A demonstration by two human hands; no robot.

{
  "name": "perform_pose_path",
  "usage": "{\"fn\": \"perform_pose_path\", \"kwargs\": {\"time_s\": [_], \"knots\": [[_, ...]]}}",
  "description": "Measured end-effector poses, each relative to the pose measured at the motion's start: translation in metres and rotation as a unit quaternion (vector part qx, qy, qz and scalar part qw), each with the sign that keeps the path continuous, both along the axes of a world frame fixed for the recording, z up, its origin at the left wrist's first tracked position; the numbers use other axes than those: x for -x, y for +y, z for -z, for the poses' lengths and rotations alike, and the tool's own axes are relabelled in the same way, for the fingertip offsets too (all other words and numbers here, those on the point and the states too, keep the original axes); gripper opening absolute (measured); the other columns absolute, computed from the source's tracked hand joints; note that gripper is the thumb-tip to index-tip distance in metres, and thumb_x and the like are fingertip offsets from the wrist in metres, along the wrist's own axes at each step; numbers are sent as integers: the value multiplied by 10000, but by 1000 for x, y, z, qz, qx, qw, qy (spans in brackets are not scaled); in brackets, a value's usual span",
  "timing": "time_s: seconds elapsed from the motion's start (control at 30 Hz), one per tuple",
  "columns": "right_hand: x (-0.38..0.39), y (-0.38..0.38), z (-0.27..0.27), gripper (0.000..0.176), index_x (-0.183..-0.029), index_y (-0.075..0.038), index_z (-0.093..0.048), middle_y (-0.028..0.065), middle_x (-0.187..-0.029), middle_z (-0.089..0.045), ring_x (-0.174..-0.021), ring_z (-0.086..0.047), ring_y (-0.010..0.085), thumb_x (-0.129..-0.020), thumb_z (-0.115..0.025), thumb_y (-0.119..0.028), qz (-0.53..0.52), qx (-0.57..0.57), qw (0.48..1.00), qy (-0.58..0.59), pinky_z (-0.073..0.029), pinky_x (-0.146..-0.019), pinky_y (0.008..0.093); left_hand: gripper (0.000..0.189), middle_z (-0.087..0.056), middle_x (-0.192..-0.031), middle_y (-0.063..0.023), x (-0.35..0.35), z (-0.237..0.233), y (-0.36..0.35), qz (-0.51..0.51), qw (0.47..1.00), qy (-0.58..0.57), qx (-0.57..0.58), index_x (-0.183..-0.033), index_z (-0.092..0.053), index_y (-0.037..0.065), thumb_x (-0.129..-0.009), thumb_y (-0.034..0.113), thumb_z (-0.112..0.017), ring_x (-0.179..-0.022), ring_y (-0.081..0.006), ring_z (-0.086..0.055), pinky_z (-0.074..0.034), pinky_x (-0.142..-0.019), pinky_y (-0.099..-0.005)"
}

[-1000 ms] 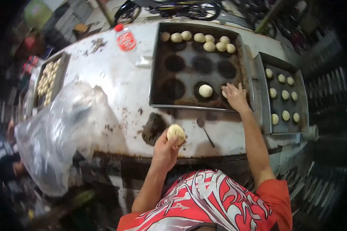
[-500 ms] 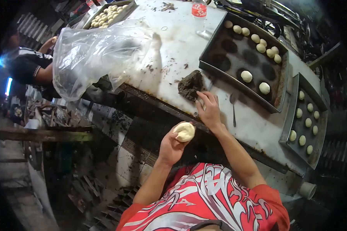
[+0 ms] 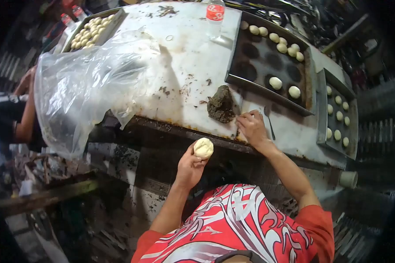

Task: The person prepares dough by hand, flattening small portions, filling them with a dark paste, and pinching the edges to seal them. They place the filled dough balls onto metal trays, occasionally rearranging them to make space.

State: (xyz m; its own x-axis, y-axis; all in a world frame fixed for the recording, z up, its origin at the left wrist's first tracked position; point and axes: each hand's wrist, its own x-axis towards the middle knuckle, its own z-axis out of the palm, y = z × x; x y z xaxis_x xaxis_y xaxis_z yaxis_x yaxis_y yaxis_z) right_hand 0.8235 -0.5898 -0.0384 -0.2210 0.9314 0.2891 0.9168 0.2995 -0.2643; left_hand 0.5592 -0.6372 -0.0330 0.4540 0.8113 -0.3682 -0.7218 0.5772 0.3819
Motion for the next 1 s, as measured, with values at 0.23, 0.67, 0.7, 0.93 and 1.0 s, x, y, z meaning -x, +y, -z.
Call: {"fn": "perform_pose_path", "kwargs": {"time_s": [0.23, 0.67, 0.7, 0.93, 1.0], "knots": [[0, -32, -43, 354, -1108, -6, -597, 97, -986, -619, -912, -529, 269, -850, -565, -246, 146, 252, 685, 668, -378, -866, 334, 441, -493, -1229, -97, -74, -12, 43, 164, 983, -2, -81, -1329, -350, 12, -902, 29, -459, -1111, -185, -507, -427, -942, -313], [-112, -115, -69, 179, -1004, -6, -615, 138, -929, -609, -923, -570, 238, -863, -578, -110, 249, 19, 775, 580, -447, -824, 332, 552, -526, -1034, -136, -253, -31, 2, 185, 938, 229, -184, -1238, -266, 19, -803, 65, -604, -859, -205, -594, -530, -719, -300], [-130, -116, -63, 153, -973, -17, -623, 128, -890, -599, -879, -557, 240, -847, -595, -99, 221, 43, 830, 510, -443, -789, 337, 599, -517, -1038, -148, -267, -35, -6, 282, 888, 248, -264, -1252, -230, 15, -786, 55, -605, -853, -213, -590, -529, -722, -306], [-147, -160, -18, 148, -919, -37, -635, 97, -885, -601, -894, -527, 291, -772, -626, -36, 251, -136, 902, 324, -408, -802, 372, 387, -495, -1096, -170, -359, -29, -19, 71, 981, 177, -26, -1117, -361, 25, -746, -83, -343, -939, -267, -554, -507, -783, -350], [-157, -164, -12, 149, -924, -31, -635, 96, -891, -606, -914, -529, 297, -777, -615, -29, 262, -128, 902, 319, -406, -829, 377, 318, -487, -1136, -191, -372, -4, -15, 40, 963, 232, -127, -1082, -426, 29, -781, -43, -356, -994, -304, -532, -466, -841, -402]]}}
